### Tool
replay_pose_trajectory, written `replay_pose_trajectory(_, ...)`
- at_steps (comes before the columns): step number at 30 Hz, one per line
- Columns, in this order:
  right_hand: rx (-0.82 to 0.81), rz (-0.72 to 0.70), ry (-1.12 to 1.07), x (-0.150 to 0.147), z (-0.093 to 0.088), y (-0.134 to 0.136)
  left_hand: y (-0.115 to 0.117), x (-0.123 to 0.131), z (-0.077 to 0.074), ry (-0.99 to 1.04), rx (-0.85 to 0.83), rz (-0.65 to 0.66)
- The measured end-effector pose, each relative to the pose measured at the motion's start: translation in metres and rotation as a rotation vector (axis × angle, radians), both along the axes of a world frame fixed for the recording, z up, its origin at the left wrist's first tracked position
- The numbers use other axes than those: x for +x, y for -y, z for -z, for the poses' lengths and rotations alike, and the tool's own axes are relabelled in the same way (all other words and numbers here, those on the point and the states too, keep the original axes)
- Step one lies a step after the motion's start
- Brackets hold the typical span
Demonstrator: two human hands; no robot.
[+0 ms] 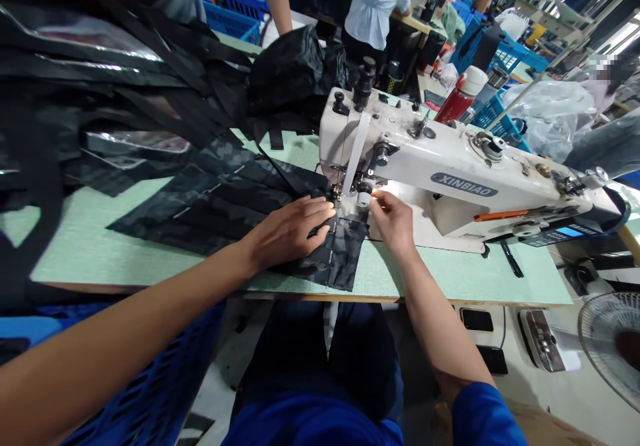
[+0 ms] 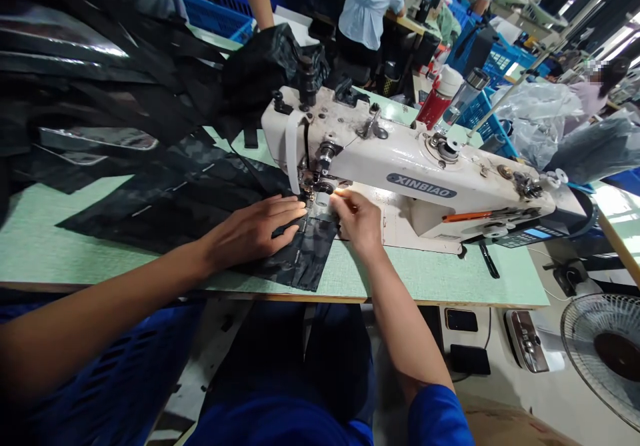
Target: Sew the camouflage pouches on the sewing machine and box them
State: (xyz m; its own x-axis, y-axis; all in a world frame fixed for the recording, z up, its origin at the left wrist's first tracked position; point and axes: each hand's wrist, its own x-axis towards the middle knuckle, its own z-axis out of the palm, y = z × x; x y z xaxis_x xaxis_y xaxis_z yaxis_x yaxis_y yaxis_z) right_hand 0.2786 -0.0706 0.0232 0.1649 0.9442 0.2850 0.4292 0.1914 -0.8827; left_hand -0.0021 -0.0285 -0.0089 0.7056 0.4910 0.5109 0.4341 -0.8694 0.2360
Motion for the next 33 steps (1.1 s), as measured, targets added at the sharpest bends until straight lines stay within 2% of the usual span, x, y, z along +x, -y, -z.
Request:
replay_pose_trajectory(4,0.035,-0.263,0.555,-0.012,0.002,0.019,-0.002,0.003,-0.002,-0.006,0.005,-0.007)
replay_pose_trajectory(8,0.008,-0.338,0.782,-0.02,-0.001,0.019,-0.008,0.003,0.0,-0.002,-0.019,0.022)
replay_pose_trajectory(14,-0.007,-0.315,0.861,-0.022,0.0,0.014,-0.013,0.004,-0.008,-0.068,0.062,0.029)
replay_pose_trajectory(20,-0.023,-0.269,0.89,-0.021,0.007,0.006,-0.024,0.012,-0.015,-0.058,-0.06,0.025)
replay_pose_trajectory(26,0.002,-0.275,0.85,-0.019,0.001,0.012,-0.025,0.006,-0.006,-0.067,-0.072,0.03)
replay_pose_trajectory(29,0.053,-0.335,0.839,-0.018,-0.004,0.02,-0.018,-0.004,0.003,-0.073,-0.071,0.054)
replay_pose_trajectory(33,0.045,-0.392,0.834,-0.019,-0.007,0.024,-0.015,-0.014,0.01,-0.121,-0.002,0.095)
